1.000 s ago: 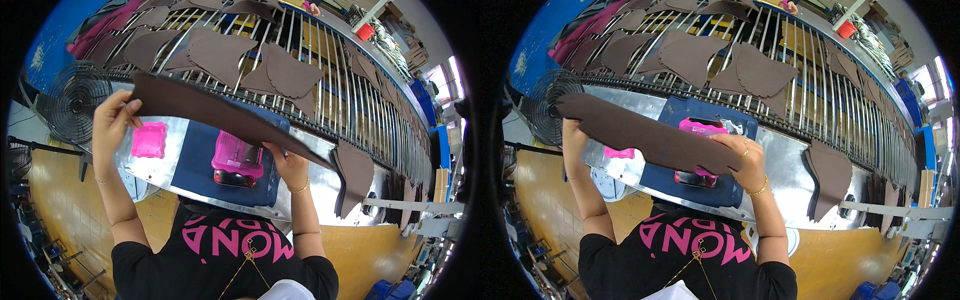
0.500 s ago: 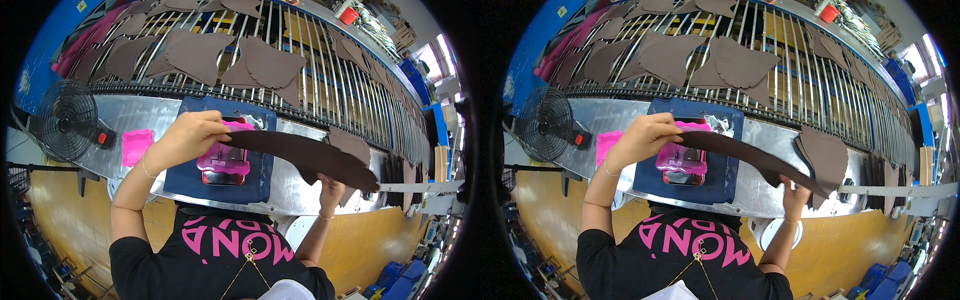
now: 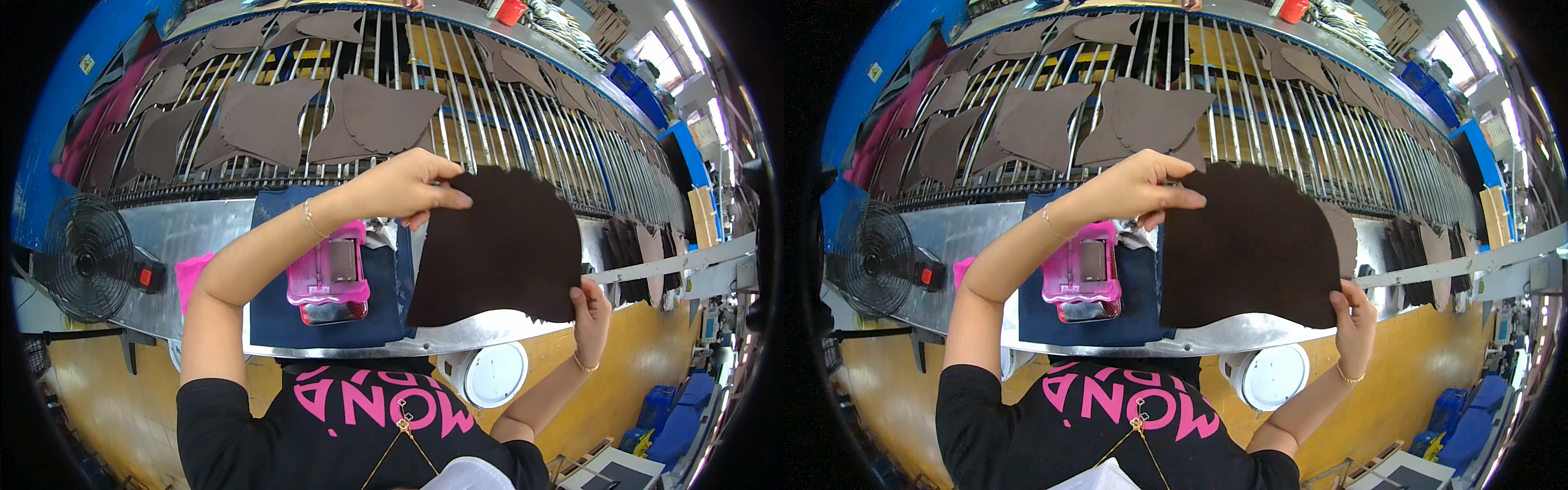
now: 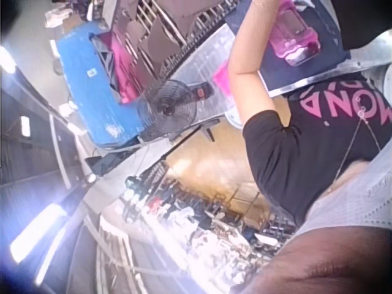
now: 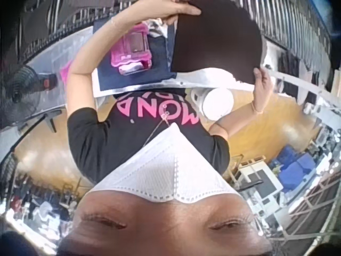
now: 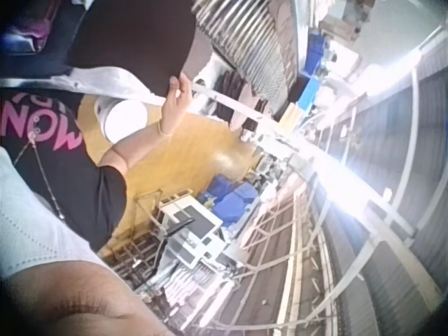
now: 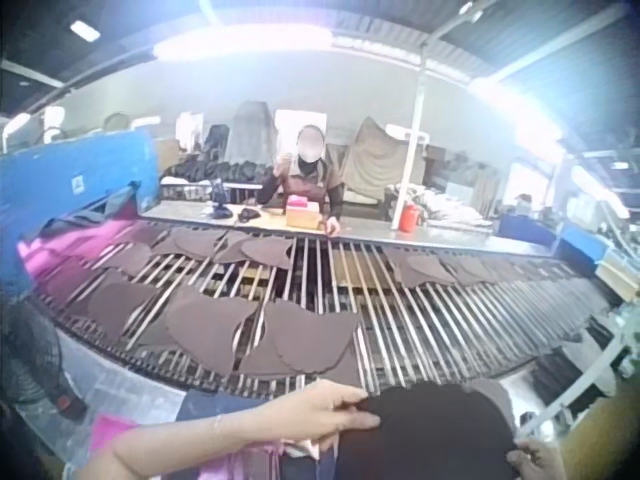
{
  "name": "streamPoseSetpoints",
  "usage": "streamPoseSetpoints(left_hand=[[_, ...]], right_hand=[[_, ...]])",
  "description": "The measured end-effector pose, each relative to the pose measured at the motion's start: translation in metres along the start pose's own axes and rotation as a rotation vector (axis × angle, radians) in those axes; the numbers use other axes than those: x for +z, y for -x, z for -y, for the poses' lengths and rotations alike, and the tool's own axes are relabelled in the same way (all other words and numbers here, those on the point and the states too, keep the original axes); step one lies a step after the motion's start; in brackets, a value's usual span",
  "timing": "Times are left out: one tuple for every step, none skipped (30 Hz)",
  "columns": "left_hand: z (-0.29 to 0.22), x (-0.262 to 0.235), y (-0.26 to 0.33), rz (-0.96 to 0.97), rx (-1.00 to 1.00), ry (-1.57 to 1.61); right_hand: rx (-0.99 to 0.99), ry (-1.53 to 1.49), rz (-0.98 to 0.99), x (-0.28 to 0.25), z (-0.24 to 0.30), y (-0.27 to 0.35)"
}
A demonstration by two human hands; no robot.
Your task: The person repeatedly picks brown fabric pieces from a conveyor belt, briefly aligns them, and stacks them on a nearby table. The person handles the pieces one at a time and maintains a growing stack throughout the clip.
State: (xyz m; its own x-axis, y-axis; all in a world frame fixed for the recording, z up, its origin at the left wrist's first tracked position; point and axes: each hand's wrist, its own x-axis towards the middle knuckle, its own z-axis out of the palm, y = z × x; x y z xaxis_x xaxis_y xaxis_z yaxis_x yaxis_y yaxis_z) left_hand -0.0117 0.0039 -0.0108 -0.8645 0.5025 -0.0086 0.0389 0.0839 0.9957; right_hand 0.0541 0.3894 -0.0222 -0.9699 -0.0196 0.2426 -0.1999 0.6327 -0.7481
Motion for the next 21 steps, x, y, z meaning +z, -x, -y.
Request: streamPoseSetpoints(left_hand=[[0.012,-0.007,-0.008,-0.009,-0.008,0.095],[0.038,-0.019,-0.019,-0.043,-0.008,0.121],[0.051,-0.028,-0.024,-0.113,-0.036,0.191],[0.062,-0.035,-0.030,-0.173,-0.061,0.263],[0.070,-0.046,-0.030,-0.267,-0.069,0.320],[0.080,-0.057,-0.030,-0.358,-0.076,0.377],[0.095,-0.071,-0.033,-0.454,-0.135,0.409],[0.110,-0.084,-0.037,-0.419,-0.105,0.536],[0.121,-0.093,-0.044,-0.498,-0.165,0.557],[0.131,-0.100,-0.051,-0.578,-0.227,0.578],[0.137,-0.110,-0.057,-0.589,-0.275,0.583],[0.143,-0.122,-0.060,-0.606,-0.321,0.586],[0.152,-0.132,-0.062,-0.612,-0.317,0.555],[0.158,-0.138,-0.066,-0.612,-0.329,0.544],[0.164,-0.142,-0.069,-0.613,-0.340,0.532],[0.171,-0.146,-0.071,-0.617,-0.352,0.522],[0.175,-0.145,-0.076,-0.602,-0.355,0.513],[0.179,-0.144,-0.081,-0.595,-0.347,0.524],[0.187,-0.145,-0.083,-0.607,-0.349,0.550],[0.195,-0.147,-0.086,-0.619,-0.347,0.579],[0.202,-0.149,-0.087,-0.610,-0.359,0.584]], right_hand=[[0.039,-0.016,0.028,0.002,-0.001,-0.006],[0.077,-0.032,0.055,0.004,-0.002,-0.010],[0.108,-0.026,-0.022,0.004,-0.013,-0.013],[0.141,0.054,-0.082,0.001,-0.026,-0.014],[0.166,0.128,-0.133,-0.002,-0.041,-0.015],[0.192,0.203,-0.187,-0.005,-0.060,-0.016],[0.198,0.224,-0.197,-0.005,-0.092,-0.018],[0.282,0.269,-0.169,-0.004,-0.118,-0.017],[0.293,0.393,-0.182,-0.007,-0.154,-0.013],[0.308,0.518,-0.190,-0.005,-0.186,-0.007],[0.356,0.546,-0.211,0.003,-0.204,-0.002],[0.401,0.571,-0.229,0.009,-0.212,0.001],[0.518,0.587,-0.197,0.018,-0.209,0.003],[0.580,0.580,-0.169,0.025,-0.205,0.006],[0.604,0.604,-0.181,0.031,-0.202,0.005],[0.626,0.630,-0.189,0.035,-0.198,0.002],[0.635,0.630,-0.212,0.035,-0.198,0.003],[0.643,0.629,-0.235,0.035,-0.199,0.003],[0.648,0.626,-0.246,0.038,-0.200,0.002],[0.652,0.646,-0.261,0.040,-0.192,0.000],[0.655,0.664,-0.276,0.044,-0.183,-0.002]])
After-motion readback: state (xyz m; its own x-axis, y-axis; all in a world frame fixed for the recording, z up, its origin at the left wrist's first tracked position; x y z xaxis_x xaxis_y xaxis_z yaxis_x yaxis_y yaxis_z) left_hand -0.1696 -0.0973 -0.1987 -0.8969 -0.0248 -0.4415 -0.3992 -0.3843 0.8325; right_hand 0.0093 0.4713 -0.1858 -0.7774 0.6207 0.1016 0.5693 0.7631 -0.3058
